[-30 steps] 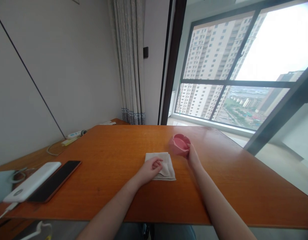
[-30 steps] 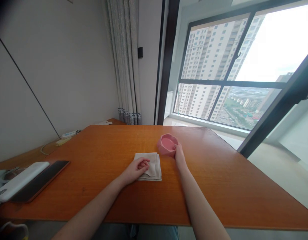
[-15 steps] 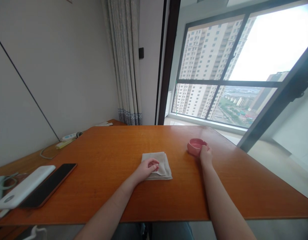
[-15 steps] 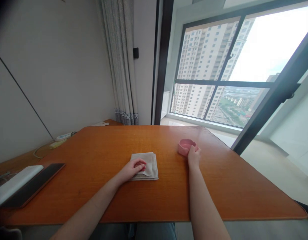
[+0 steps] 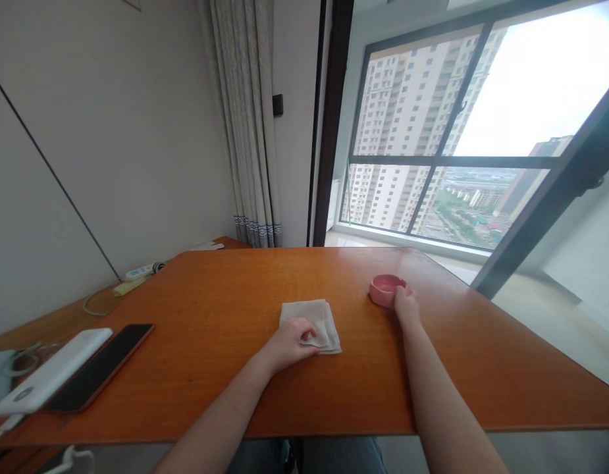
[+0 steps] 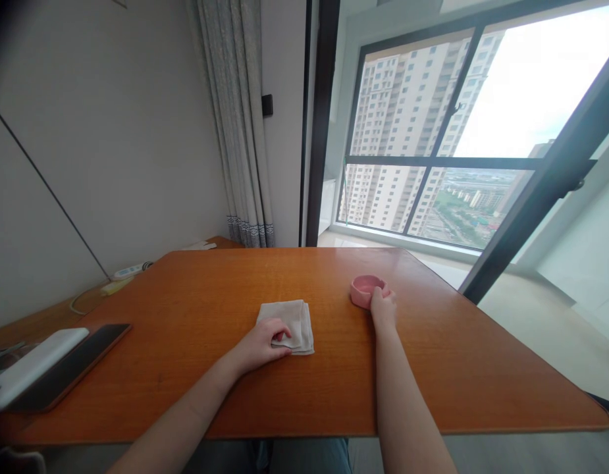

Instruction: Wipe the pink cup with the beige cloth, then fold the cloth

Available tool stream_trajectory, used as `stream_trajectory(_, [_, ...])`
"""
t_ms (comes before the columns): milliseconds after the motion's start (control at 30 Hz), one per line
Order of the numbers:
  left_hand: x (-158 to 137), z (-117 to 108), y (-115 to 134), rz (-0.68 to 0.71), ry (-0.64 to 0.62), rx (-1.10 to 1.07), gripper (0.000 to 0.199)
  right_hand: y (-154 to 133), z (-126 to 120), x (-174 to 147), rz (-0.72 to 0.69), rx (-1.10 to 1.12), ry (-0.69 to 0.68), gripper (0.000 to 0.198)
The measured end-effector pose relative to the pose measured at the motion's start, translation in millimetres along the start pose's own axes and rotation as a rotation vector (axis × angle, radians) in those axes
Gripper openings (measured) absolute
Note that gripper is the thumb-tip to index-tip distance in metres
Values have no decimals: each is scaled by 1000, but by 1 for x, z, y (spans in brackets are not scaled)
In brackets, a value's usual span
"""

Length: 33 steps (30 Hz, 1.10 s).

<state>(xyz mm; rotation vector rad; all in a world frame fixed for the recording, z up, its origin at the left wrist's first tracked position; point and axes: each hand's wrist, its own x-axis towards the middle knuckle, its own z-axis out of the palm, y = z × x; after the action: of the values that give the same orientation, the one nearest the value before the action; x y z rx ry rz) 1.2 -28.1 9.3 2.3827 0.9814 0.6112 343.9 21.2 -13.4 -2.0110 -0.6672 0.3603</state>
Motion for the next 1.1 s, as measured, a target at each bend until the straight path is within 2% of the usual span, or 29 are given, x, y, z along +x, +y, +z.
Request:
stream_trajectory(467, [-1, 2, -2, -5, 27, -1, 10, 5, -3, 13, -124, -80, 5, 36])
stream_trajectory(667, [-1, 0, 3, 2, 59, 1, 8, 3, -7, 9, -120, -130, -1, 43])
stream_trajectory(733, [-1, -1, 5, 4, 73, -3, 9, -1, -10, 3, -111, -142, 9, 52])
stream_trajectory(800, [-1, -2, 5, -4, 98, -12, 11, -9, -14, -7, -140, -148, 74, 62])
stream_trajectory(867, [-1, -3, 6, -16, 118, -21, 13, -20, -14, -24, -296, -120, 166, 61])
stream_trajectory(933, [-1, -3, 5, -6, 90, -19, 17, -33, -9, -45, -568, -57, 158, 47])
stream_trajectory(1000, [-1, -2, 5, 30, 29, 0, 22, -44, 4, -67, -796, -23, -4, 36])
stream_trajectory(1100, [-1, 0, 3, 53, -3, 20, 17, -49, 29, -93, -941, -20, -284, 29])
